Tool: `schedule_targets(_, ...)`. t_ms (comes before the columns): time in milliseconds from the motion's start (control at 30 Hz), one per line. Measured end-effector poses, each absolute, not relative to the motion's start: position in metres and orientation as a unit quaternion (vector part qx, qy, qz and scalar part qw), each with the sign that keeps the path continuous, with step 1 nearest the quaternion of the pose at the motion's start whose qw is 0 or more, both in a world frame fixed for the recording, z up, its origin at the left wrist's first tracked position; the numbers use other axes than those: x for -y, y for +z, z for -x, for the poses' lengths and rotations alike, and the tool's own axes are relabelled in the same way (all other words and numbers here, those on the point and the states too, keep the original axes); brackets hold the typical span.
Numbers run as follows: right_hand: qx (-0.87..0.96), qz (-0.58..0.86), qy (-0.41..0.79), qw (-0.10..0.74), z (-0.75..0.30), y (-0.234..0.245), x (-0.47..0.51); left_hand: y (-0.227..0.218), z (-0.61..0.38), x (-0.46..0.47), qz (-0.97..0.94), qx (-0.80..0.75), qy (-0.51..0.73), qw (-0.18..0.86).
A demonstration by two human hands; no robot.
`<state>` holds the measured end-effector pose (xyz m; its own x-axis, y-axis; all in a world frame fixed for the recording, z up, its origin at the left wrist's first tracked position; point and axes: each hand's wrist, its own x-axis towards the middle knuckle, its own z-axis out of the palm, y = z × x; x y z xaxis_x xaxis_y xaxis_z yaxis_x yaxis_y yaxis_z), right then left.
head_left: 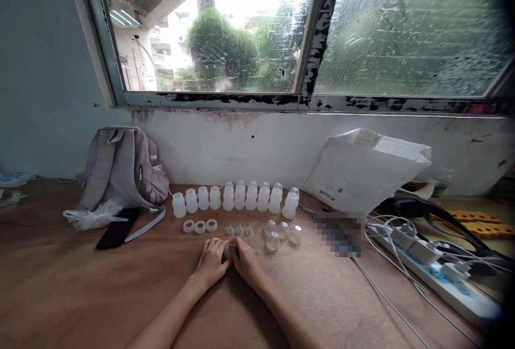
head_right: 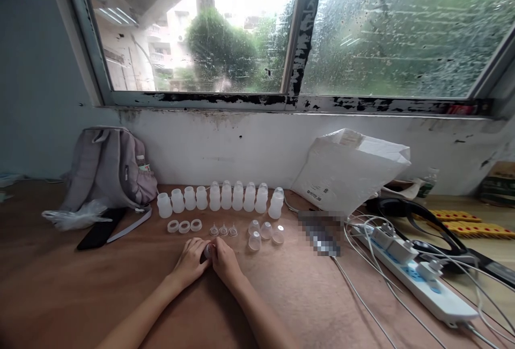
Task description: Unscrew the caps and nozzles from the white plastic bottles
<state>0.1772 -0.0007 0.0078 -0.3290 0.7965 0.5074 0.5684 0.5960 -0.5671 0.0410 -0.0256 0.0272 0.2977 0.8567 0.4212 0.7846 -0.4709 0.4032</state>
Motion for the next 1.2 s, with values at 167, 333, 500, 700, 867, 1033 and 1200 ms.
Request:
schedule_targets(167,0.808,0.411,0.145,0.397,-0.176,0.011,0.004,0.029,-0.038,0.027,-0.800,-0.518,0.298,0.051)
schedule_targets(333,0.823,0.358,0.177,0.404,-0.179,0.016,0.007,0.036,-0.034,0.029,-0.797,-0.526,0.293,0.044)
schedule_targets(500,0.822,0.344,0.185,0.415,-0.179,0.019,0.011,0.040,-0.028,0.028,-0.807,-0.505,0.303,0.051)
schedule_targets(700,0.820,0.335,0.205,0.416,-0.181,0.025,0.016,0.042,-0.010,0.024,-0.830,-0.465,0.299,0.072)
schedule_targets(867,0.805,0.397,0.169,0.406,-0.182,0.023,0.013,0.039,0.011,0.020,-0.810,-0.509,0.283,0.072)
schedule_targets(1033,0.785,0.483,0.104,0.372,-0.180,0.015,0.006,0.032,0.035,0.012,-0.752,-0.610,0.250,0.026)
schedule_targets(1200,0.790,0.489,0.093,0.359,-0.179,0.013,0.003,0.028,0.059,0.008,-0.695,-0.691,0.198,0.008)
